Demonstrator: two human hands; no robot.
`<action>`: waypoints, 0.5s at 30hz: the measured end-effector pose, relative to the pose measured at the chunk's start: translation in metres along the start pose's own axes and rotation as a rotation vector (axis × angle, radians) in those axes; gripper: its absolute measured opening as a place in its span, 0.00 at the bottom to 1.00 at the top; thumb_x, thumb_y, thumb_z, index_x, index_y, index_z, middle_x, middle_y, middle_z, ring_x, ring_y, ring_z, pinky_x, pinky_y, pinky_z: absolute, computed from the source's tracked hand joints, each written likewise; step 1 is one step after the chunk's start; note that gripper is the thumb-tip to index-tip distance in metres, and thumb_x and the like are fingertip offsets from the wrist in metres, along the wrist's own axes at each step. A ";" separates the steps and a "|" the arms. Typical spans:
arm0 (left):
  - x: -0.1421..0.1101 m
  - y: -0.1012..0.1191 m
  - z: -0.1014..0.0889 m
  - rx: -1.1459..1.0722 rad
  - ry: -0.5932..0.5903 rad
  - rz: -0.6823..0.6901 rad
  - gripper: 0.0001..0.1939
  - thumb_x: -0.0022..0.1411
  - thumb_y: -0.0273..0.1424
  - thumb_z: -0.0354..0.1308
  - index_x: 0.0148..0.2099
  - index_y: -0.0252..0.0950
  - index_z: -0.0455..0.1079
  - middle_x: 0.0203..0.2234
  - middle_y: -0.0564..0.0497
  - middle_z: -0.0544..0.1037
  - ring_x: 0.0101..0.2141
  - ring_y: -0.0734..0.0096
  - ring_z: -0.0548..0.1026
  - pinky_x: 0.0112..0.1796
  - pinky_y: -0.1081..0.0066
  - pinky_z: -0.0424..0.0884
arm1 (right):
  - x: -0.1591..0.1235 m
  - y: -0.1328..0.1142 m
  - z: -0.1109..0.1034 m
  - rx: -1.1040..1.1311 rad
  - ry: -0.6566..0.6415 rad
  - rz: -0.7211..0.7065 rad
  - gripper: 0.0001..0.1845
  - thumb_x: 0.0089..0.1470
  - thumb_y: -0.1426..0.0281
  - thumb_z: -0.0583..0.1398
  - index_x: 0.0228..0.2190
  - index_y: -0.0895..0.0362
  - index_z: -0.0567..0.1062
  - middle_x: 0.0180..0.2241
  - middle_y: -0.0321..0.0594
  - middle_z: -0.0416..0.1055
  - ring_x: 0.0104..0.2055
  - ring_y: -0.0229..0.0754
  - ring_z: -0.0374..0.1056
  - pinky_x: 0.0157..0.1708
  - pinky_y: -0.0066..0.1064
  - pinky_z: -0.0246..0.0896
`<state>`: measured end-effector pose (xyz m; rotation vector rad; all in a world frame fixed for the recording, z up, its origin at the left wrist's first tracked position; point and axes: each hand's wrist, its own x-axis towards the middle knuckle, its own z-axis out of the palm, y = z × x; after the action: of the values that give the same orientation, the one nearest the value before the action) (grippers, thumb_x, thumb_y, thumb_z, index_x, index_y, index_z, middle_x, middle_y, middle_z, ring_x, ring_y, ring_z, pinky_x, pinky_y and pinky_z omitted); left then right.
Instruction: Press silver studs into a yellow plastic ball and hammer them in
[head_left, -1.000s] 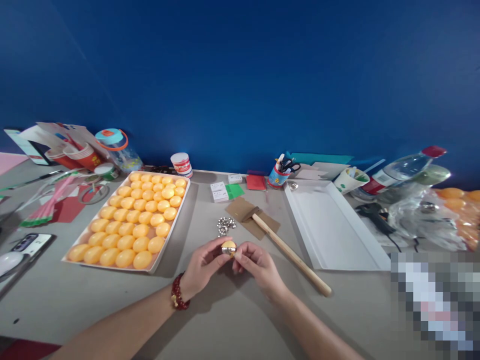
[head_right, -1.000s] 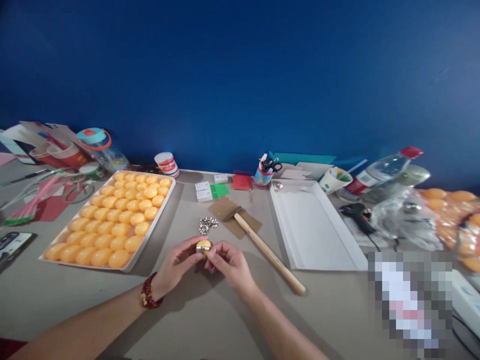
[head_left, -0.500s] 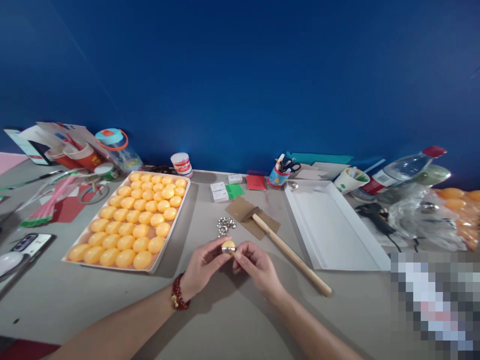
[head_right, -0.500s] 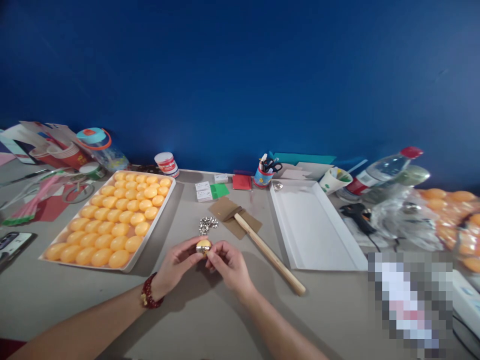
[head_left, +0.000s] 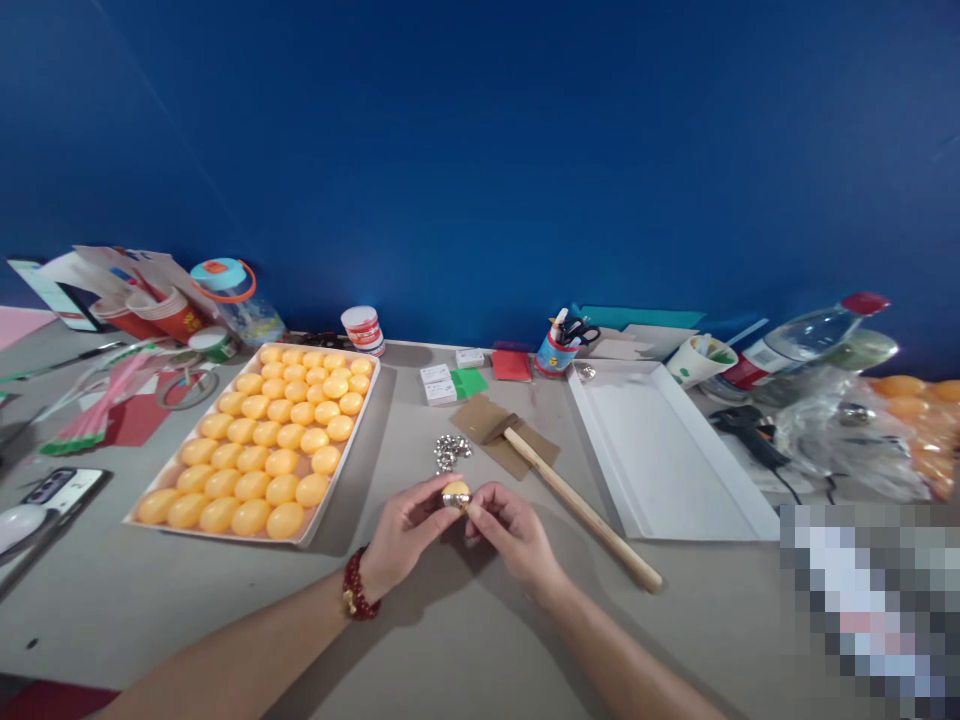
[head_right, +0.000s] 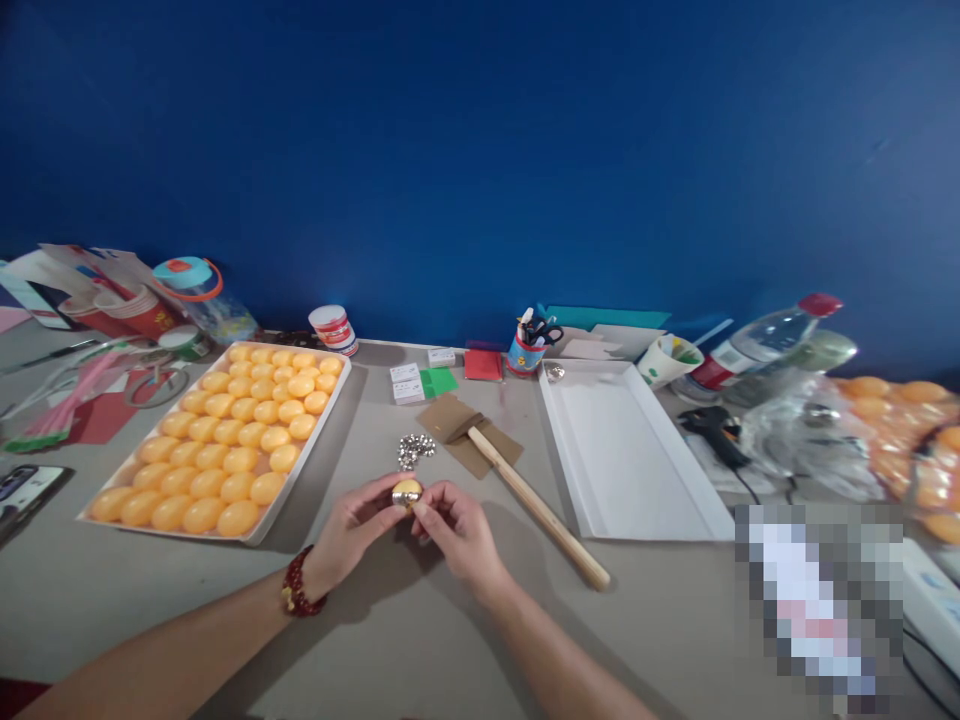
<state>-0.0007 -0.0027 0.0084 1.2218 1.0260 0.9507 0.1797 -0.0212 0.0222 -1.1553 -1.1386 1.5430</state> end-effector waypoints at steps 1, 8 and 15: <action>0.000 0.000 0.000 -0.002 -0.001 0.000 0.23 0.59 0.39 0.65 0.54 0.34 0.75 0.46 0.43 0.82 0.44 0.58 0.79 0.47 0.64 0.76 | 0.000 0.000 0.000 -0.001 -0.003 -0.004 0.23 0.53 0.48 0.64 0.28 0.56 0.70 0.23 0.35 0.70 0.25 0.37 0.65 0.29 0.29 0.59; -0.001 0.001 0.000 0.013 -0.016 0.007 0.23 0.60 0.39 0.63 0.56 0.35 0.74 0.45 0.44 0.82 0.43 0.59 0.79 0.44 0.65 0.77 | 0.000 0.001 0.000 -0.005 -0.003 -0.015 0.24 0.53 0.47 0.63 0.28 0.56 0.70 0.23 0.35 0.70 0.26 0.38 0.65 0.30 0.29 0.60; -0.001 0.003 0.000 0.022 -0.012 0.017 0.22 0.61 0.37 0.63 0.55 0.34 0.74 0.46 0.44 0.82 0.44 0.59 0.79 0.48 0.65 0.76 | 0.000 0.005 0.001 -0.010 0.013 -0.021 0.24 0.54 0.48 0.63 0.28 0.56 0.69 0.23 0.34 0.70 0.25 0.36 0.65 0.29 0.28 0.60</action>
<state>-0.0011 -0.0039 0.0113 1.2552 1.0201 0.9464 0.1784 -0.0220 0.0175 -1.1551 -1.1474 1.5136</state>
